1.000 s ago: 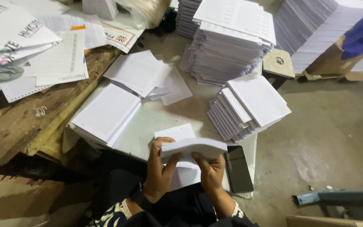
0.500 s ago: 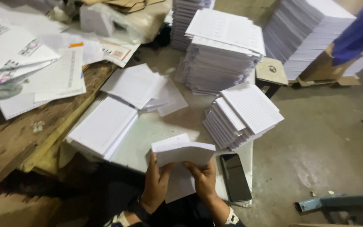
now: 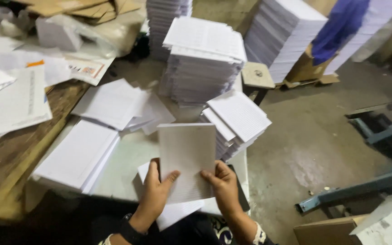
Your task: Counting and inspecting stacks of lined paper by flipping through them manually on a work table.
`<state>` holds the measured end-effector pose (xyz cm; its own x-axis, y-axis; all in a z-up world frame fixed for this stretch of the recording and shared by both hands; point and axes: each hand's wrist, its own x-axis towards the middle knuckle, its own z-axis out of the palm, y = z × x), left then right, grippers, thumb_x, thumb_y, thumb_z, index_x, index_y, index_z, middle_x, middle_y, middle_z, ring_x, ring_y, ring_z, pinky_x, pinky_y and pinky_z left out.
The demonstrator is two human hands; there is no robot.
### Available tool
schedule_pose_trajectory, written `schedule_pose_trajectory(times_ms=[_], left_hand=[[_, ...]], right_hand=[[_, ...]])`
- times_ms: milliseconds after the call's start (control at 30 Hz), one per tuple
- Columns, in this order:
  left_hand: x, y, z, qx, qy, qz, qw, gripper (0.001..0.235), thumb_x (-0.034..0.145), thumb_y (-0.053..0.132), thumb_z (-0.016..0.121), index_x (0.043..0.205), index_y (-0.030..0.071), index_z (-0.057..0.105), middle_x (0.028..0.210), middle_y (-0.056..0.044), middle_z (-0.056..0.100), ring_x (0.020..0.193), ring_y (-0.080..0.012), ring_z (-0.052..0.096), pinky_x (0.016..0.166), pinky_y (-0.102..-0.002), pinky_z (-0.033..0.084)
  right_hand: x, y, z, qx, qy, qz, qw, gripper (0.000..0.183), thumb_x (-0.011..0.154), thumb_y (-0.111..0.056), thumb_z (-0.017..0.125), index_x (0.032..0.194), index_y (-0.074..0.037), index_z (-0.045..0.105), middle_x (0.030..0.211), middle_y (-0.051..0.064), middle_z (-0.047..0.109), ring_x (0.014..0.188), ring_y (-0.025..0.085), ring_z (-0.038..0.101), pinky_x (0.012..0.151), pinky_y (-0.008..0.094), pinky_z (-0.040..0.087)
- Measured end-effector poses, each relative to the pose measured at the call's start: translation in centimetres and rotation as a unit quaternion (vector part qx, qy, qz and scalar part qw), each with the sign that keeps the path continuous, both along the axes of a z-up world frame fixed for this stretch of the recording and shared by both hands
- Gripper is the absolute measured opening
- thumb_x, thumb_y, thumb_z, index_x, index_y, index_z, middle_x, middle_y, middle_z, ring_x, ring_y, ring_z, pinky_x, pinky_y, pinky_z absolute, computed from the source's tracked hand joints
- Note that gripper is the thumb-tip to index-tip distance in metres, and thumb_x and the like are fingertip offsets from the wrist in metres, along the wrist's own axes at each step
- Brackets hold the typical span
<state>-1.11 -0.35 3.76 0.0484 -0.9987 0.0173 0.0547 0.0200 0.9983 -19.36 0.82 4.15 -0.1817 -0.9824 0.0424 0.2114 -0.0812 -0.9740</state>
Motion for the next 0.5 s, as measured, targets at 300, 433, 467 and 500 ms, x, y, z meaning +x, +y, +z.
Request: schedule_pose_trajectory(times_ms=[300,433,467,500], left_hand=[[-7.9,-10.7,5.7,0.016,0.013,-0.056,0.998,0.03,0.081,0.01,0.07,0.106,-0.003,0.06,0.072,-0.021,0.07,0.055,-0.0243,0.07,0.048,-0.029,0.057],[-11.4,-17.9,3.7,0.081,0.092,-0.051,0.991,0.036,0.08,0.004,0.07,0.111,-0.009,0.057,0.085,-0.026,0.065,0.064,-0.0326,0.071,0.049,-0.037,0.063],[-11.9,-18.6,3.8,0.086,0.092,-0.055,0.99,0.036,0.079,0.002,0.069,0.11,-0.011,0.057,0.085,-0.026,0.064,0.063,-0.0329,0.071,0.05,-0.038,0.063],[-12.6,-19.5,3.9,0.091,0.095,-0.058,0.99,0.036,0.079,0.001,0.069,0.11,-0.012,0.057,0.085,-0.026,0.063,0.063,-0.0331,0.071,0.05,-0.039,0.064]], right_hand=[[-6.1,-10.8,2.4,-0.003,-0.11,-0.241,0.964,0.021,0.08,-0.004,0.076,0.097,-0.003,0.064,0.075,0.009,0.067,0.065,0.021,0.068,0.063,0.034,0.058],[-7.8,-13.6,2.3,-0.009,-0.13,-0.268,0.955,0.022,0.078,-0.002,0.079,0.092,-0.003,0.062,0.071,0.009,0.066,0.064,0.017,0.068,0.06,0.03,0.058],[-8.7,-14.4,1.5,0.012,-0.115,-0.264,0.958,0.024,0.078,-0.003,0.079,0.095,-0.002,0.062,0.073,0.011,0.067,0.067,0.02,0.069,0.062,0.034,0.058],[-9.8,-15.3,0.9,0.032,-0.099,-0.258,0.96,0.026,0.079,-0.004,0.08,0.097,0.0,0.063,0.076,0.014,0.068,0.071,0.023,0.069,0.063,0.038,0.059]])
